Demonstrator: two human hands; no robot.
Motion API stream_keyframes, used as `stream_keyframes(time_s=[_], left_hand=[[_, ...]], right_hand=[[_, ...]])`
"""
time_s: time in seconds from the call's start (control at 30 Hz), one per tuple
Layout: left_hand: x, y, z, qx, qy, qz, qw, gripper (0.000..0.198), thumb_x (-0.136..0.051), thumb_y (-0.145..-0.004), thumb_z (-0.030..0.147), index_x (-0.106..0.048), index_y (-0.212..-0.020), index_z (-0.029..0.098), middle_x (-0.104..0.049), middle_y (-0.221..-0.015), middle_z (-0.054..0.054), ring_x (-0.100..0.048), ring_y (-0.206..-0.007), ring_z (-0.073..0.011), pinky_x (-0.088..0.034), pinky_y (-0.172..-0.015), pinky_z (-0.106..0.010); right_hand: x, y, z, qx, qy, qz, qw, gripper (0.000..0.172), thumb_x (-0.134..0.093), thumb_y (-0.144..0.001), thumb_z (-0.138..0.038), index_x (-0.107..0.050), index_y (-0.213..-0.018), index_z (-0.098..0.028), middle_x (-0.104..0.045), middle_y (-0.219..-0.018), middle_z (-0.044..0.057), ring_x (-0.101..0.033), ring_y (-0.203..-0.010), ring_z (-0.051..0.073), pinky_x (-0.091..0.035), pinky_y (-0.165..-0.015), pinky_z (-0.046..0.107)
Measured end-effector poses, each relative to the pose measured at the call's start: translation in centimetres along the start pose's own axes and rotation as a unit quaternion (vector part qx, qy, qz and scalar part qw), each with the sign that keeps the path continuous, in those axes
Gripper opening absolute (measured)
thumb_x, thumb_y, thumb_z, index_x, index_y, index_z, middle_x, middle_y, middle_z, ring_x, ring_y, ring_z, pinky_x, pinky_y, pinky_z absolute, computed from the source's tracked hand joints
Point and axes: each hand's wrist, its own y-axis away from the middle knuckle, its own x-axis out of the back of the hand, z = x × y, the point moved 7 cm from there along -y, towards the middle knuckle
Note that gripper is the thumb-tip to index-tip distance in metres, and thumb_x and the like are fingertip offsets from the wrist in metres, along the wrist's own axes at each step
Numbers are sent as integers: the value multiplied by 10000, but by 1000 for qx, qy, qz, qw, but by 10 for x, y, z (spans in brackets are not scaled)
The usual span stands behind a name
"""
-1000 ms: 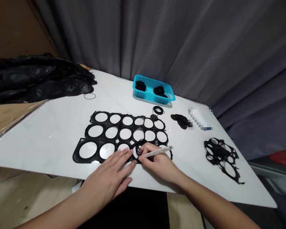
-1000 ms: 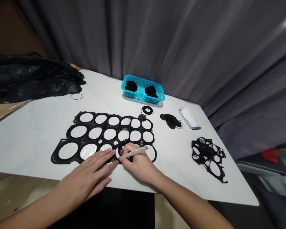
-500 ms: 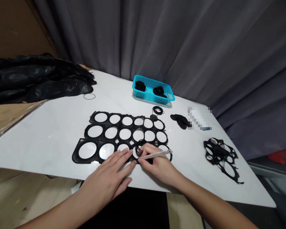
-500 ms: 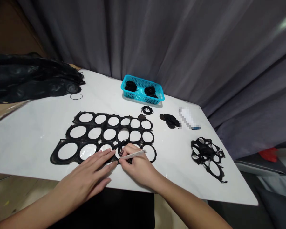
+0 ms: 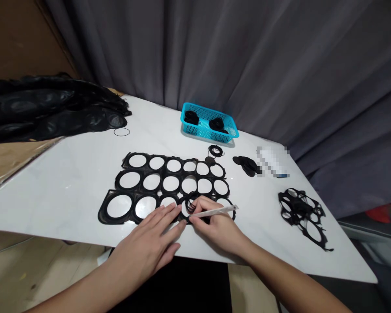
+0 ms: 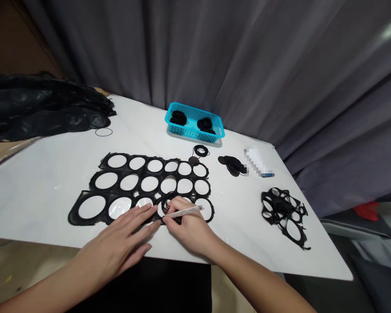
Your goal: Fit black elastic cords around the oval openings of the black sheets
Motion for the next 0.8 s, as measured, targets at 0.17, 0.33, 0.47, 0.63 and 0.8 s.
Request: stream_keyframes(time_s=[0.17, 0.33, 0.47, 0.63, 0.8], left_hand=[[-2, 0, 0, 3, -1, -3, 1000, 413, -517, -957, 201, -551, -1368, 223, -474, -1510, -112, -443, -1395, -302, -390, -1144, -484], [-2, 0, 0, 2, -21, -11, 1000, 413, -545, -953, 227, -546, -1366, 220, -421, -1548, -110, -345, -1454, -323, -383, -1148, -498], [1, -1, 1, 0, -35, -4, 999, 373, -538, -942, 197, -577, -1313, 207, -396, -1553, -139, -301, -1469, -356, -415, -1117, -524], [4, -1, 2, 2, -21, -2, 1000, 353, -539, -947, 192, -578, -1297, 205, -399, -1539, -145, -308, -1463, -359, -428, -1107, -529], [13, 9, 5, -2, -14, 20, 1000, 385, -489, -960, 146, -559, -1336, 186, -465, -1481, -151, -447, -1374, -316, -461, -1083, -475]], right_hand=[[0, 1, -3, 28, 38, 2, 999, 217, -569, -908, -138, -454, -743, -220, -571, -854, -4, -553, -817, 163, -428, -737, 295], [-19, 16, -20, 159, 169, -14, 973, 133, -497, -939, -96, -521, -889, -217, -619, -1008, 79, -561, -934, 219, -472, -819, 347], [12, 1, -21, 192, 268, 38, 943, 173, -470, -917, -77, -550, -987, -215, -642, -1111, 123, -556, -1031, 273, -468, -870, 403], [116, -48, -3, 77, 260, 281, 921, 155, -509, -892, -195, -475, -745, -230, -631, -810, 58, -571, -741, 224, -447, -716, 365], [77, -75, 15, -69, -76, 106, 989, 214, -640, -810, -322, -473, -714, -228, -650, -746, 11, -591, -632, 165, -478, -595, 297]])
